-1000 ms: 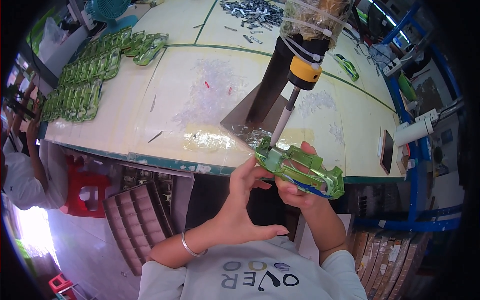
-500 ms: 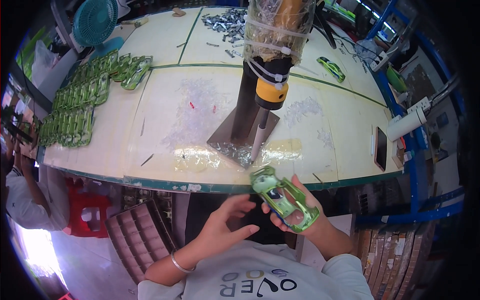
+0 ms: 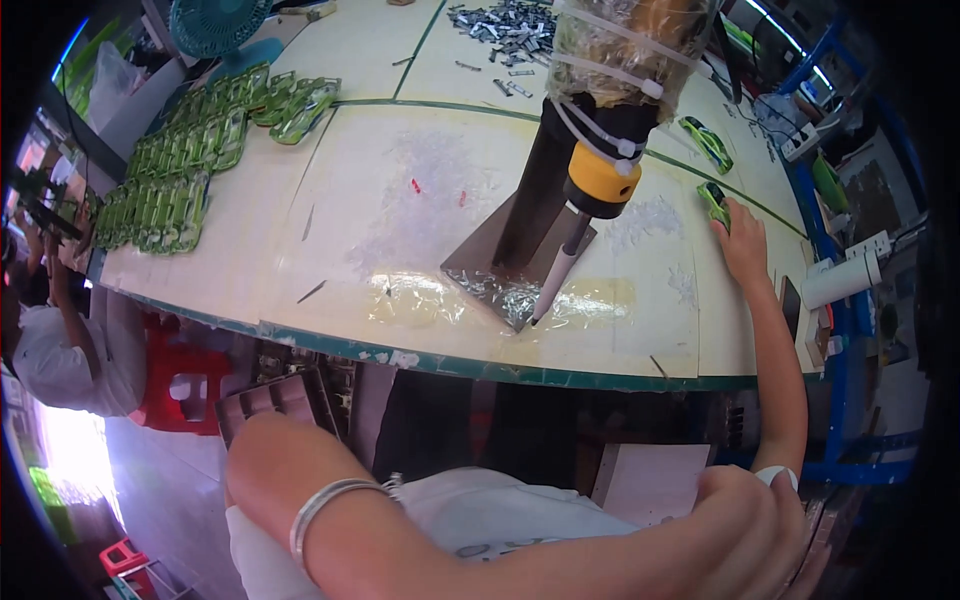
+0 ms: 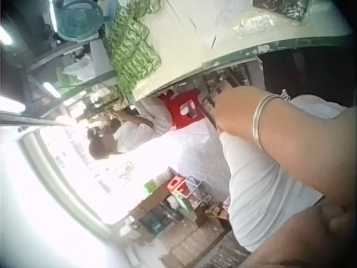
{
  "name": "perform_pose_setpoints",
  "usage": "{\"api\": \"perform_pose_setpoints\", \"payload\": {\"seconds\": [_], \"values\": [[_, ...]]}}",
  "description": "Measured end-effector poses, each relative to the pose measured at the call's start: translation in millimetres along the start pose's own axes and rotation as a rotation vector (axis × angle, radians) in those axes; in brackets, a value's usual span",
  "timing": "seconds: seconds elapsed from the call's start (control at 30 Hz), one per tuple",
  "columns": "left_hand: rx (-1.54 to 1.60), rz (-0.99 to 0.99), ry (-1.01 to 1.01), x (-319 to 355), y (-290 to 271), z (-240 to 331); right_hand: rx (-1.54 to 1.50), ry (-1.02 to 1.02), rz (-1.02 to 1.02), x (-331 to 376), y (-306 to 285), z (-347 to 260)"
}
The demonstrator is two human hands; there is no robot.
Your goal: The person assembles toy car bodies by pressing them against a mounted tool and attaching transparent plastic inserts into each body by hand.
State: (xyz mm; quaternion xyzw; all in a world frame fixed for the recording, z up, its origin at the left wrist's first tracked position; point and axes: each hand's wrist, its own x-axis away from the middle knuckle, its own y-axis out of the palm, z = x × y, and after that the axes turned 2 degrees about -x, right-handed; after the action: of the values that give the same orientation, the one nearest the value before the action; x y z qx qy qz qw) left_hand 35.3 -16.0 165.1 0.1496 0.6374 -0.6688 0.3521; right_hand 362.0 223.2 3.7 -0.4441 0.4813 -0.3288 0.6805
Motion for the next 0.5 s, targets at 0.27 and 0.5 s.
{"api": "perform_pose_setpoints", "payload": {"seconds": [0.27,0.5], "values": [[-0.264,0.151,-0.334,69.3,-28.4,-9.1,0.094,-0.084,0.316,-79.4,39.3,13.1],[-0.874,0.185,-1.181,255.8,-55.2,-145.6,0.016,0.263,0.096,-102.1,74.6,35.2]]}}
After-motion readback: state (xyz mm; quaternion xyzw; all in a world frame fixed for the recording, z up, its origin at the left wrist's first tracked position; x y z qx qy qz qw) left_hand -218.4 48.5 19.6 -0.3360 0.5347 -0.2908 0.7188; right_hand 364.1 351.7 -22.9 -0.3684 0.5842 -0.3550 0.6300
